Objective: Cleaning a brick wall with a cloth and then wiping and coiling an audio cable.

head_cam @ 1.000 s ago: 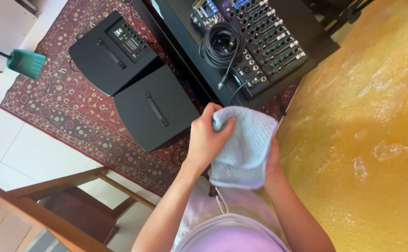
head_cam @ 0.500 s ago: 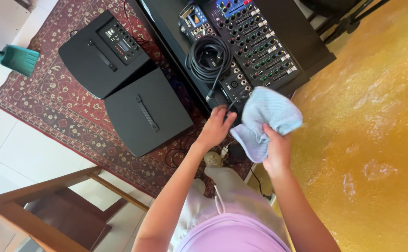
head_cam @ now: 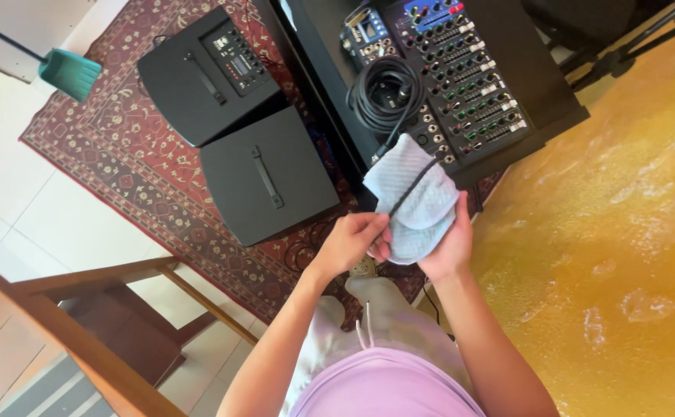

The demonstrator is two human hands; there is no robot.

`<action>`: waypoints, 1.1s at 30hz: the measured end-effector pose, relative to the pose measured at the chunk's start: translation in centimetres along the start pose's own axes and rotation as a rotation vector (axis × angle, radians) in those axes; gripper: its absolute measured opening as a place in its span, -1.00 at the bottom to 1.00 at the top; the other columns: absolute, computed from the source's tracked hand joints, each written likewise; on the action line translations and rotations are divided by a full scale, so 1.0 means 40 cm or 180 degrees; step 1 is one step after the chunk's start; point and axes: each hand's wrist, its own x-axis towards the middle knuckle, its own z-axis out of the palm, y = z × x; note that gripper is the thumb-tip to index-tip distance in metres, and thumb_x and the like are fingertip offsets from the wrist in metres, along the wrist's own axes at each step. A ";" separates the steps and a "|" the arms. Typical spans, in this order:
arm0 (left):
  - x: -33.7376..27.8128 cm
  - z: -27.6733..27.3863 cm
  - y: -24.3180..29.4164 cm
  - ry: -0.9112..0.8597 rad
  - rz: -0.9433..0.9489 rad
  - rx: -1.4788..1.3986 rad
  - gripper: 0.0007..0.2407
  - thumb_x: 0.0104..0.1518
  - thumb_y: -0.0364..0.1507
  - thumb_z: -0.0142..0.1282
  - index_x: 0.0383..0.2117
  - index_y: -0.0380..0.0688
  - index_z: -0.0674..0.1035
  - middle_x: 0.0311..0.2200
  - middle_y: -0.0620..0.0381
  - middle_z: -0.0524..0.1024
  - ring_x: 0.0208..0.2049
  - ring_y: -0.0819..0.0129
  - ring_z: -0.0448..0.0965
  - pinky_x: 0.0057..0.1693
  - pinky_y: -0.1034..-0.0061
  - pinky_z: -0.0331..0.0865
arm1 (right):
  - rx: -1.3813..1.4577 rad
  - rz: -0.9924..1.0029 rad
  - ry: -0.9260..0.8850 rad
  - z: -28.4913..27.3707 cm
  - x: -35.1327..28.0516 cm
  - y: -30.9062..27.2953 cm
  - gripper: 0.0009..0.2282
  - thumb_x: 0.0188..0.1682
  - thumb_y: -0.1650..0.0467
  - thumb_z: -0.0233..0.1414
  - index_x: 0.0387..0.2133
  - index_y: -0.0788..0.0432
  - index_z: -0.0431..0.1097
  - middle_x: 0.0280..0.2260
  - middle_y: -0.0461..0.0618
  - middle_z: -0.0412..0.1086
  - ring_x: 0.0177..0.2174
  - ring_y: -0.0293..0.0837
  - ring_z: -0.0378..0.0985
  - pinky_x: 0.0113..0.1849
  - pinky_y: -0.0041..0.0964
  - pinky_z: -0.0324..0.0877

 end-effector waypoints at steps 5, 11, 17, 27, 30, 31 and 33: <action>-0.051 -0.013 -0.032 -0.0384 -0.0143 -0.0180 -0.66 0.37 -0.28 -0.08 -0.44 -0.31 0.58 -0.53 0.03 0.61 -0.48 0.35 0.66 -0.25 0.49 0.56 | -0.0266 0.0204 -0.0819 -0.092 0.100 0.009 -0.48 0.19 0.02 -0.24 0.15 0.15 0.33 -0.05 0.05 0.46 -0.10 0.01 0.53 -0.02 -0.06 0.40; -0.126 -0.068 -0.128 -0.0383 0.0157 0.0392 -0.68 0.39 -0.29 -0.11 -0.40 -0.28 0.57 -0.46 0.08 0.63 -0.36 0.36 0.66 -0.11 0.47 0.50 | -0.0328 0.0029 -0.0944 -0.092 0.101 0.051 -0.59 0.27 0.08 -0.14 0.04 0.15 0.39 -0.13 0.00 0.47 -0.11 -0.09 0.53 -0.01 -0.14 0.43; -0.180 -0.095 -0.129 -0.0054 0.0537 0.0803 -0.73 0.37 -0.31 -0.12 -0.35 -0.24 0.57 -0.45 0.13 0.62 -0.33 0.36 0.62 -0.09 0.45 0.45 | -0.1230 0.0035 -0.0256 -0.040 -0.001 0.182 -0.50 0.11 0.00 -0.15 0.12 0.06 0.30 -0.08 -0.08 0.45 -0.09 -0.08 0.52 -0.02 -0.10 0.43; -0.263 -0.194 -0.178 -0.0047 0.0425 0.0995 -0.65 0.36 -0.21 -0.10 -0.44 -0.22 0.57 -0.55 0.16 0.58 -0.44 0.40 0.59 -0.21 0.48 0.45 | -0.1109 -0.0443 -0.0775 -0.013 -0.005 0.168 -0.55 0.20 0.12 -0.11 0.23 0.11 0.29 0.07 -0.07 0.44 0.04 -0.10 0.50 0.10 -0.11 0.42; -0.319 -0.243 -0.167 0.0033 0.0268 0.1287 -0.62 0.36 -0.19 -0.09 -0.49 -0.25 0.54 -0.61 0.12 0.48 -0.49 0.38 0.48 -0.26 0.44 0.40 | -0.0867 -0.0577 -0.0933 -0.033 -0.022 0.201 -0.59 0.24 0.12 -0.10 0.21 0.09 0.31 0.03 -0.06 0.44 0.02 -0.10 0.51 0.10 -0.10 0.42; -0.340 -0.236 -0.149 0.0021 0.0257 0.1280 -0.62 0.36 -0.19 -0.09 -0.49 -0.25 0.54 -0.61 0.12 0.48 -0.49 0.38 0.48 -0.26 0.44 0.40 | -0.0869 -0.0580 -0.0916 -0.033 -0.042 0.237 -0.59 0.24 0.12 -0.10 0.21 0.09 0.31 0.03 -0.06 0.44 0.02 -0.10 0.51 0.10 -0.10 0.42; -0.379 -0.227 -0.109 0.0281 0.0200 0.1480 -0.60 0.35 -0.19 -0.06 -0.53 -0.27 0.54 -0.67 0.07 0.40 -0.56 0.36 0.37 -0.32 0.39 0.33 | -0.0938 -0.0555 -0.1111 -0.024 -0.077 0.308 -0.58 0.23 0.09 -0.08 0.15 0.13 0.34 -0.07 -0.01 0.46 -0.06 -0.07 0.53 0.03 -0.09 0.45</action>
